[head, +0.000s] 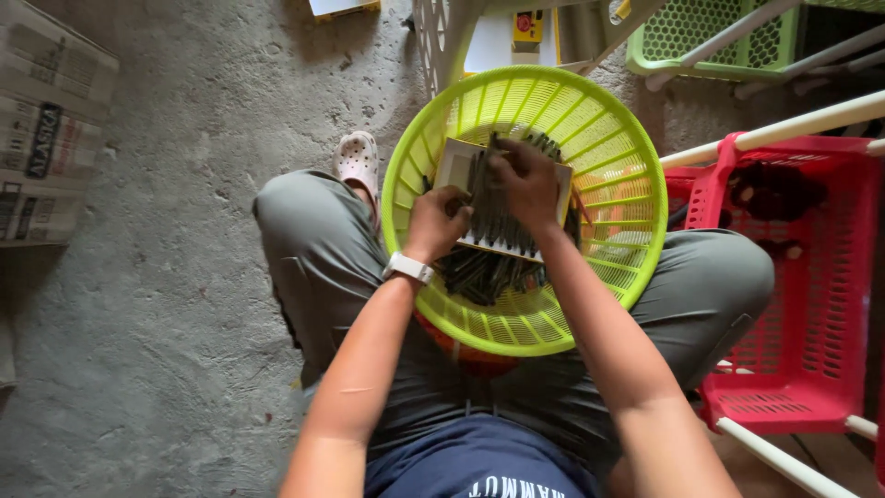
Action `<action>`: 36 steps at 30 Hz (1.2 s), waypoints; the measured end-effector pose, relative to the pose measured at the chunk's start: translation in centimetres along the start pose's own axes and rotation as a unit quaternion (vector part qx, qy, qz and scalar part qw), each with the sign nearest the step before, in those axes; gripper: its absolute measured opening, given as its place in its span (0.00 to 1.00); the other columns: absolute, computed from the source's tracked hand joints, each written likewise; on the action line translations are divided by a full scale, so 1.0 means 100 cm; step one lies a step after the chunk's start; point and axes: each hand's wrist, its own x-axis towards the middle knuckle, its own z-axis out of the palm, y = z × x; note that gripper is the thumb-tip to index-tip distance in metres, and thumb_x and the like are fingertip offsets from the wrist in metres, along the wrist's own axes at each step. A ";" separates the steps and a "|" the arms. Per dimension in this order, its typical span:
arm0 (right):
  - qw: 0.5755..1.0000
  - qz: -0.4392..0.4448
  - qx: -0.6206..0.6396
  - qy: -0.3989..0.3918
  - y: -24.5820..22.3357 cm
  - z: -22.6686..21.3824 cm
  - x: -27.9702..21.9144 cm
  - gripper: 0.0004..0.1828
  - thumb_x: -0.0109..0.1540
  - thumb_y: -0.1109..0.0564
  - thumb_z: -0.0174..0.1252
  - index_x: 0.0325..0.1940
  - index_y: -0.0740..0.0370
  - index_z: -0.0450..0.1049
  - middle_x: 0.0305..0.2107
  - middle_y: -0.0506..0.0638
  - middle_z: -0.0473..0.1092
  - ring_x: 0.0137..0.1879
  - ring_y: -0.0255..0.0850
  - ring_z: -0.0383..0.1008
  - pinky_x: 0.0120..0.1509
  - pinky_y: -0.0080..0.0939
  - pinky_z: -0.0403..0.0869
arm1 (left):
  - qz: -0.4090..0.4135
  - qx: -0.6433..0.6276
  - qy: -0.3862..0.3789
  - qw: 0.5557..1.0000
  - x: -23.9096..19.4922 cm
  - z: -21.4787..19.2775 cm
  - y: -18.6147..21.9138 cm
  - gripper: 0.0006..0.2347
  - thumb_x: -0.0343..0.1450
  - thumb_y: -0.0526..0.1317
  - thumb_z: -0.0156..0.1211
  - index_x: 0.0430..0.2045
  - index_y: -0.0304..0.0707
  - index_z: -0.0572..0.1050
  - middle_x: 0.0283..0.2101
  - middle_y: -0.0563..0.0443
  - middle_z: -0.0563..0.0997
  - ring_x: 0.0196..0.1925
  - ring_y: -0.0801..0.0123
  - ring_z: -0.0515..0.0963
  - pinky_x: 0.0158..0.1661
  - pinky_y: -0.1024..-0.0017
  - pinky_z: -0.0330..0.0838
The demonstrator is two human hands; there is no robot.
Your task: The person places bundles of pencils into small cardboard boxes, ensuring they are aligned before closing the boxes.
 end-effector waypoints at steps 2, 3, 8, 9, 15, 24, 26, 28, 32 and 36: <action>0.999 0.028 0.021 -0.016 0.011 0.010 0.005 0.15 0.65 0.60 0.61 0.55 0.69 0.77 0.38 0.50 0.79 0.42 0.34 0.80 0.46 0.37 0.82 | 0.023 0.047 0.027 0.998 0.002 0.005 -0.013 0.09 0.64 0.36 0.67 0.35 0.32 0.82 0.31 0.39 0.85 0.33 0.56 0.86 0.37 0.62 0.80; 0.997 0.056 0.040 -0.030 0.016 0.016 0.008 0.14 0.65 0.60 0.61 0.53 0.68 0.78 0.38 0.49 0.79 0.41 0.34 0.80 0.44 0.38 0.83 | 0.047 0.092 0.052 0.993 0.003 0.007 -0.020 0.08 0.63 0.34 0.66 0.34 0.33 0.83 0.31 0.38 0.85 0.35 0.51 0.86 0.39 0.59 0.80; 0.993 0.071 -0.089 -0.028 0.047 0.032 0.021 0.12 0.61 0.59 0.63 0.47 0.67 0.80 0.34 0.52 0.80 0.37 0.36 0.82 0.42 0.38 0.82 | 0.006 0.274 0.020 0.961 0.002 0.020 -0.024 0.15 0.66 0.33 0.60 0.48 0.34 0.73 0.31 0.34 0.83 0.34 0.40 0.83 0.35 0.48 0.77; 0.987 0.054 -0.150 -0.021 0.055 0.034 0.023 0.12 0.60 0.58 0.64 0.46 0.66 0.81 0.33 0.54 0.81 0.36 0.38 0.83 0.42 0.39 0.81 | 0.011 0.308 0.012 0.951 0.002 0.022 -0.020 0.20 0.66 0.31 0.56 0.54 0.34 0.68 0.31 0.34 0.83 0.32 0.40 0.83 0.32 0.47 0.77; 0.939 -0.060 -0.337 0.037 0.076 0.042 0.027 0.13 0.53 0.53 0.68 0.39 0.61 0.85 0.34 0.58 0.80 0.39 0.50 0.82 0.50 0.45 0.79 | 0.003 0.357 0.020 0.934 0.008 0.037 -0.026 0.08 0.74 0.33 0.51 0.47 0.38 0.68 0.38 0.38 0.82 0.36 0.44 0.84 0.32 0.50 0.78; 0.957 -0.035 -0.285 0.040 0.045 0.038 0.011 0.10 0.57 0.54 0.64 0.39 0.61 0.84 0.35 0.57 0.80 0.41 0.48 0.83 0.51 0.43 0.78 | 0.149 0.355 0.072 0.920 0.007 0.052 -0.062 0.21 0.63 0.29 0.54 0.53 0.29 0.70 0.61 0.33 0.72 0.60 0.43 0.76 0.50 0.57 0.77; 0.958 -0.035 -0.282 0.045 0.032 0.027 0.003 0.10 0.57 0.55 0.64 0.39 0.61 0.84 0.34 0.57 0.80 0.41 0.47 0.83 0.50 0.42 0.78 | 0.126 0.341 0.021 0.932 0.009 0.049 -0.058 0.20 0.63 0.30 0.56 0.51 0.28 0.71 0.65 0.32 0.68 0.62 0.41 0.73 0.54 0.57 0.74; 0.958 -0.034 -0.281 0.053 0.024 0.014 -0.005 0.10 0.57 0.55 0.64 0.39 0.61 0.84 0.34 0.57 0.80 0.41 0.46 0.83 0.50 0.42 0.78 | 0.103 0.325 -0.032 0.940 0.010 0.051 -0.060 0.18 0.63 0.31 0.58 0.48 0.27 0.71 0.68 0.31 0.63 0.64 0.39 0.70 0.57 0.56 0.71; 0.942 -0.033 -0.328 0.059 0.025 -0.012 -0.021 0.10 0.57 0.55 0.65 0.40 0.60 0.84 0.35 0.57 0.79 0.41 0.48 0.82 0.50 0.43 0.78 | 0.062 0.276 -0.064 0.957 0.008 0.047 -0.053 0.18 0.66 0.27 0.53 0.51 0.26 0.70 0.71 0.35 0.64 0.63 0.43 0.73 0.55 0.55 0.74; 0.905 -0.060 -0.421 0.026 0.011 -0.023 -0.036 0.13 0.58 0.54 0.67 0.47 0.56 0.82 0.40 0.56 0.76 0.47 0.53 0.78 0.52 0.49 0.77 | 0.080 0.220 -0.063 0.970 0.006 0.041 -0.045 0.22 0.63 0.28 0.54 0.53 0.23 0.68 0.68 0.31 0.64 0.60 0.39 0.72 0.53 0.53 0.72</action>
